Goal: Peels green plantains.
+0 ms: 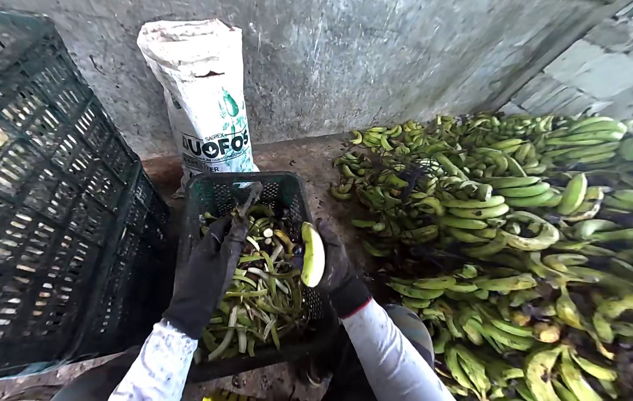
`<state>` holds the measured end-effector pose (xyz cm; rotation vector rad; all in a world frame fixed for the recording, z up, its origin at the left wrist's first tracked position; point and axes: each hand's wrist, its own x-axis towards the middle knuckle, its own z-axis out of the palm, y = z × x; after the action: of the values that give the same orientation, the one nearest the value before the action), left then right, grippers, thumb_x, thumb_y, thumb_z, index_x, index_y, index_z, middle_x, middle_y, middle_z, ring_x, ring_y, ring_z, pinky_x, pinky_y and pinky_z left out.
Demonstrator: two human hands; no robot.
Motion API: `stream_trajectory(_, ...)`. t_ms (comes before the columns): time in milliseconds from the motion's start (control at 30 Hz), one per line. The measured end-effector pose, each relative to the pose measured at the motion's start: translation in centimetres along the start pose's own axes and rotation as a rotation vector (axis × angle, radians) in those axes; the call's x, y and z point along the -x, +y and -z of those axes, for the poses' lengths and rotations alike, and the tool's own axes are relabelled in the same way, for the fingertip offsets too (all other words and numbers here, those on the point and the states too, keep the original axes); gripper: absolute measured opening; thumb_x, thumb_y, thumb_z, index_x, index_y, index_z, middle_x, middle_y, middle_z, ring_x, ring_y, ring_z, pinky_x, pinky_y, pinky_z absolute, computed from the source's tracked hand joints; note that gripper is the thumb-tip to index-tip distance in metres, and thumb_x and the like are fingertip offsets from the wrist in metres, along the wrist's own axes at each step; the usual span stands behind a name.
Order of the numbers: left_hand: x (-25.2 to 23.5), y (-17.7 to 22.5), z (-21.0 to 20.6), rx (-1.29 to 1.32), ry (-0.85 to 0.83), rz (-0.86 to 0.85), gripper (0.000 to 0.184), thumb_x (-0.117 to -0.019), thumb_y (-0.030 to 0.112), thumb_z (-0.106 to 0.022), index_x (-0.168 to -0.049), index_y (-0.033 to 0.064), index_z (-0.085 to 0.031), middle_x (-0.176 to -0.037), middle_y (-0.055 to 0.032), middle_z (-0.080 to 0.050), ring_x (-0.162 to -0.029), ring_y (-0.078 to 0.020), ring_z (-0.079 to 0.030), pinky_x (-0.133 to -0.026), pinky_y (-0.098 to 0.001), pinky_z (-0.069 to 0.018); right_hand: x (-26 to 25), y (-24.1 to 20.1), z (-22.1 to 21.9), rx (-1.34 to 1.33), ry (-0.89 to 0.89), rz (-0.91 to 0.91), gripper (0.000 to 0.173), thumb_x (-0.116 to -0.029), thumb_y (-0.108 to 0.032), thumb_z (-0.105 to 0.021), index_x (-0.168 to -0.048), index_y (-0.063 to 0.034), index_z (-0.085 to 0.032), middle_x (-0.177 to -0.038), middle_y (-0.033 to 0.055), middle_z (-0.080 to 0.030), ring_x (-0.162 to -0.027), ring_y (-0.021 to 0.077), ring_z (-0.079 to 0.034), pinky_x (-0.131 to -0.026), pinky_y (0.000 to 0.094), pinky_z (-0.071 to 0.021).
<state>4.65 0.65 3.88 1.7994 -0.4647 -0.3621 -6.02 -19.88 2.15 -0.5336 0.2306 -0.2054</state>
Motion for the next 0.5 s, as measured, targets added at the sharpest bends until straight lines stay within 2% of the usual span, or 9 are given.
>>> stream_trajectory(33, 0.3, 0.2, 0.0, -0.146, -0.027, -0.050, 0.048, -0.1025, 0.054, -0.052, -0.141, 0.0254, -0.057, -0.108, 0.0001, -0.070, -0.090, -0.0115, -0.068, -0.081, -0.0370, -0.0584, -0.2, -0.4, 0.5, -0.062, 0.006, -0.046, 0.059, -0.1049, -0.054, -0.030, -0.098, -0.0054, -0.063, -0.079, 0.0133, -0.067, -0.062, 0.0204, -0.066, -0.055, 0.0351, -0.0587)
stream_trajectory(67, 0.6, 0.3, -0.2, -0.297, -0.068, -0.134, 0.054, -0.1013, 0.057, -0.050, -0.142, 0.0217, -0.057, -0.112, -0.0043, -0.070, -0.096, -0.0170, -0.068, -0.085, -0.0445, -0.0572, -0.4, -0.7, 0.9, -0.087, 0.018, -0.059, 0.062, -0.1037, -0.058, -0.030, -0.096, -0.0054, -0.062, -0.078, 0.0122, -0.065, -0.061, 0.0197, -0.065, -0.054, 0.0344, -0.0575)
stream_trajectory(133, 1.6, 0.3, -1.2, -0.554, -0.115, -0.360, 0.063, -0.0992, 0.060, -0.048, -0.141, 0.0145, -0.061, -0.122, -0.0174, -0.069, -0.109, -0.0360, -0.068, -0.092, -0.0600, -0.0538, -0.5, -1.3, 1.5, -0.114, 0.027, -0.041, 0.057, -0.1045, -0.052, -0.033, -0.092, -0.0059, -0.064, -0.076, 0.0104, -0.066, -0.063, 0.0187, -0.066, -0.055, 0.0343, -0.0575)
stream_trajectory(200, 2.6, -0.4, -2.5, -0.673, -0.146, -0.536, 0.068, -0.0975, 0.068, -0.046, -0.141, 0.0181, -0.063, -0.123, -0.0210, -0.069, -0.112, -0.0429, -0.066, -0.093, -0.0630, -0.0522, -0.2, -1.7, 2.1, -0.082, -0.015, -0.020, 0.053, -0.1057, -0.045, -0.031, -0.093, -0.0070, -0.066, -0.080, 0.0106, -0.070, -0.072, 0.0193, -0.070, -0.065, 0.0366, -0.0609)
stream_trajectory(233, 3.1, -0.8, -3.1, -0.701, -0.133, -0.619, 0.068, -0.0970, 0.069, -0.046, -0.140, 0.0196, -0.063, -0.120, -0.0215, -0.070, -0.110, -0.0438, -0.067, -0.091, -0.0627, -0.0530, -0.2, -1.7, 2.4, -0.081, -0.035, -0.014, 0.052, -0.1057, -0.042, -0.031, -0.090, -0.0062, -0.066, -0.078, 0.0102, -0.070, -0.070, 0.0183, -0.069, -0.066, 0.0352, -0.0607)
stream_trajectory(300, 3.5, -1.5, -4.2, -0.729, -0.094, -0.730, 0.067, -0.0972, 0.070, -0.044, -0.138, 0.0204, -0.065, -0.112, -0.0213, -0.071, -0.102, -0.0429, -0.069, -0.085, -0.0603, -0.0553, 0.2, -1.7, 2.1, -0.001, -0.001, 0.026, 0.059, -0.1084, -0.037, -0.020, -0.084, -0.0056, -0.064, -0.071, 0.0083, -0.068, -0.063, 0.0146, -0.068, -0.060, 0.0293, -0.0593)
stream_trajectory(367, 3.7, -1.5, -4.8, -0.739, -0.117, -0.683, 0.065, -0.0968, 0.067, -0.047, -0.138, 0.0203, -0.065, -0.114, -0.0221, -0.070, -0.103, -0.0439, -0.068, -0.084, -0.0601, -0.0554, 0.5, -1.6, 2.0, 0.093, 0.002, -0.010, 0.059, -0.1088, -0.036, -0.018, -0.086, -0.0073, -0.064, -0.072, 0.0067, -0.068, -0.064, 0.0130, -0.067, -0.061, 0.0281, -0.0588)
stream_trajectory(433, 3.5, -0.7, -4.8, -0.713, -0.229, -0.487, 0.064, -0.0967, 0.063, -0.052, -0.143, 0.0197, -0.061, -0.126, -0.0232, -0.066, -0.112, -0.0457, -0.065, -0.092, -0.0617, -0.0523, 0.7, -1.4, 1.7, 0.154, 0.030, -0.029, 0.050, -0.1088, -0.031, -0.023, -0.093, -0.0083, -0.065, -0.078, 0.0069, -0.071, -0.070, 0.0136, -0.070, -0.065, 0.0304, -0.0608)
stream_trajectory(500, 3.0, -0.1, -4.7, -0.634, -0.305, -0.262, 0.064, -0.0986, 0.059, -0.053, -0.148, 0.0186, -0.056, -0.134, -0.0211, -0.063, -0.119, -0.0426, -0.062, -0.100, -0.0595, -0.0492, 0.7, -0.8, 1.2, 0.237, 0.070, 0.032, 0.043, -0.1093, -0.026, -0.024, -0.100, -0.0078, -0.062, -0.080, 0.0064, -0.070, -0.072, 0.0137, -0.070, -0.066, 0.0311, -0.0609)
